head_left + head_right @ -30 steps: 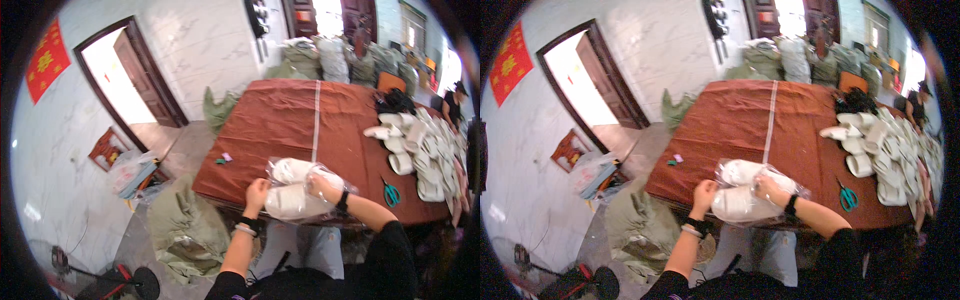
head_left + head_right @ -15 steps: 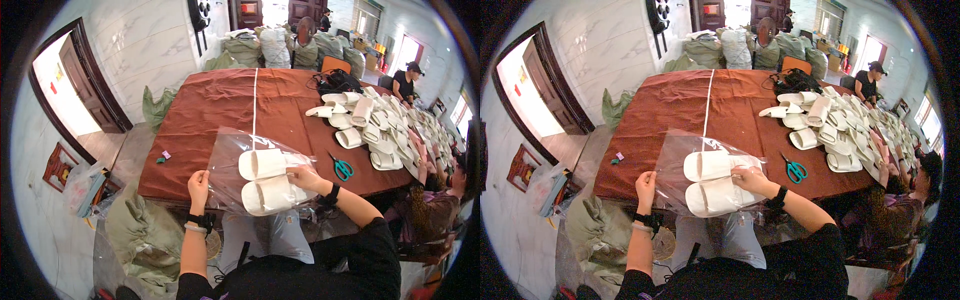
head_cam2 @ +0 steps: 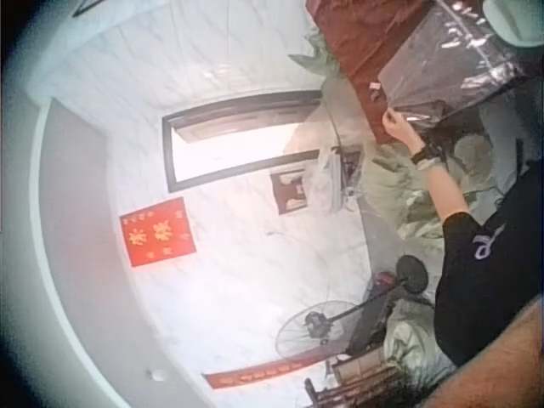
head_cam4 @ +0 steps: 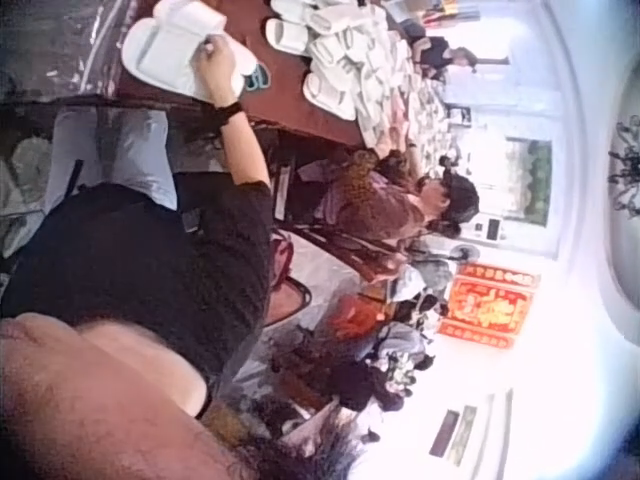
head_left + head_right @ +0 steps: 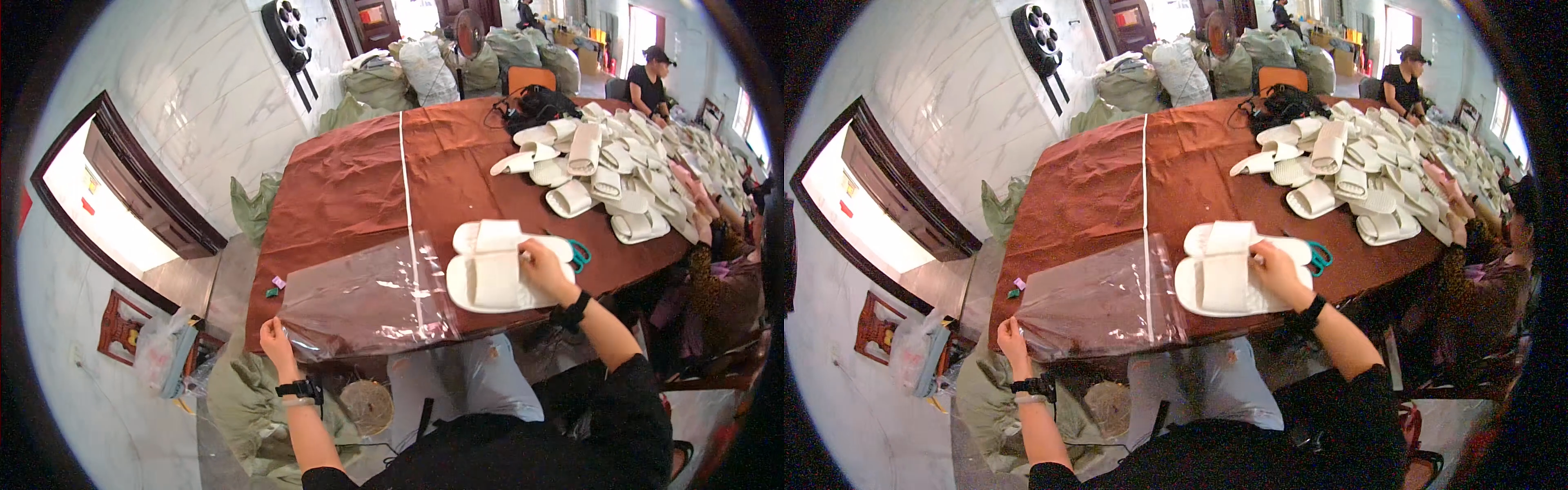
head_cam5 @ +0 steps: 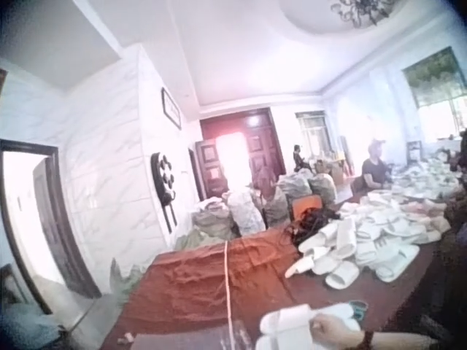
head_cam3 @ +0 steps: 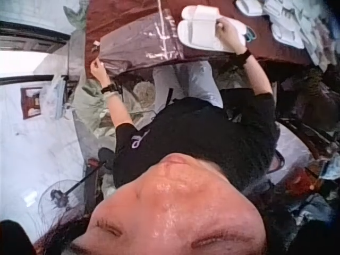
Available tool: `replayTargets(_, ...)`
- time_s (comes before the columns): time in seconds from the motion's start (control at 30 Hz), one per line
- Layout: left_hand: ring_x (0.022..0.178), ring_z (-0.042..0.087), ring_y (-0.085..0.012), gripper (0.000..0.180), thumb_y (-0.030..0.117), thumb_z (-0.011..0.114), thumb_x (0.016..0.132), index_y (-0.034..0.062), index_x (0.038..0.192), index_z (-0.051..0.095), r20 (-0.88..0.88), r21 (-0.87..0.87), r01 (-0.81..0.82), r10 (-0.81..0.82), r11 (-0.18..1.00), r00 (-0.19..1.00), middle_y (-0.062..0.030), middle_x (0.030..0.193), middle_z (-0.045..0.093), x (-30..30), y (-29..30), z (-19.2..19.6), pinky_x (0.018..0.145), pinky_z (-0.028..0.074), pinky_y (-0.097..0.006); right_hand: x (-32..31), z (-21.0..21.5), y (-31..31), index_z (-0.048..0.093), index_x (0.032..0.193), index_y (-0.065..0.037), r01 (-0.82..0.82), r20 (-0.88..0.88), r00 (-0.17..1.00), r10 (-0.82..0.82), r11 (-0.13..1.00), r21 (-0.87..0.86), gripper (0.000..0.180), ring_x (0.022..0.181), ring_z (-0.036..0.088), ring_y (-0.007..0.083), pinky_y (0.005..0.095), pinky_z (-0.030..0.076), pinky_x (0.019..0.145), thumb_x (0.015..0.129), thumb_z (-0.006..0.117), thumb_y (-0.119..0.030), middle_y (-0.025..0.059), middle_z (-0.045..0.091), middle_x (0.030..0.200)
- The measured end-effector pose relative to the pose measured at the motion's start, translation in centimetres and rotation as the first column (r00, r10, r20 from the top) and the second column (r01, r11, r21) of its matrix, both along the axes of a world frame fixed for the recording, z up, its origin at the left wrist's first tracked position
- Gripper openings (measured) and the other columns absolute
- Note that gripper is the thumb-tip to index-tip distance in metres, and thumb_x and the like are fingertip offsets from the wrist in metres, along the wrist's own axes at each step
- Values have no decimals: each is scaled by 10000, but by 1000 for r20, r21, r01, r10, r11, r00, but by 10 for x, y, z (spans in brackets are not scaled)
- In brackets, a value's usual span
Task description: The person is trimming excess thread from manufactured white slippers using scissors and then packing them into clear plastic bags.
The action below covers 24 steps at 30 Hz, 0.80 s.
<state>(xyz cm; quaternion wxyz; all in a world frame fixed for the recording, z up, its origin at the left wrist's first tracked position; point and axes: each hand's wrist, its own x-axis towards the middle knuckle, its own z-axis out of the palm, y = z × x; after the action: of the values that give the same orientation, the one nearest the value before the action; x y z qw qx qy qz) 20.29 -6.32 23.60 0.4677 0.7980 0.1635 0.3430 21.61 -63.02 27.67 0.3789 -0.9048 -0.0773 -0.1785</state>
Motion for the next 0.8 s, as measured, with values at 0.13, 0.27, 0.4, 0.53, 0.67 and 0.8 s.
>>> replayTargets(0.13,651,511,-167,277,237,528,936,-37,917,568,30,-236,-66,75,969,997,-85,767,564,-5,22,-6,603,415,-305,5,12,-12,592,953,-2,82,135,986,-98,989,120,168,677,553,232,307,438,583,794,577,-50,133,575,847)
replayTargets(0.27,427,387,-101,238,221,501,948,-14,942,537,-7,-551,-57,63,833,998,-46,649,472,0,-20,3,375,308,-278,6,4,-19,552,1023,-7,57,112,987,-115,903,426,182,567,479,49,212,382,487,844,529,22,-1,553,833)
replayTargets(0.4,394,353,-101,215,192,486,950,-16,943,540,-143,-512,190,-301,838,943,-34,617,444,-9,-15,5,356,284,-305,-2,-4,-6,559,1007,-11,24,100,992,-78,890,455,182,559,485,76,226,376,490,827,546,7,18,557,806)
replayTargets(0.53,653,505,-74,172,139,553,911,-27,950,574,-25,-109,341,-346,934,938,-19,768,573,21,-24,25,582,403,-231,-13,-1,2,574,922,-31,101,115,988,-106,994,48,144,599,557,247,322,431,555,790,606,-80,108,572,834)
replayTargets(0.67,667,524,-88,131,126,546,914,0,936,571,-33,8,420,-420,907,907,-17,765,574,73,-48,88,627,432,-240,-8,-25,-4,564,886,-49,195,49,979,-196,981,17,119,649,576,301,367,451,598,806,600,-130,100,587,859)
replayTargets(0.8,628,497,-93,109,139,521,925,35,954,519,167,-256,436,-405,863,899,2,728,520,109,-61,144,578,427,-238,-7,-22,1,567,894,-56,219,51,974,-219,976,18,111,664,582,310,373,453,606,816,590,-131,101,587,860)
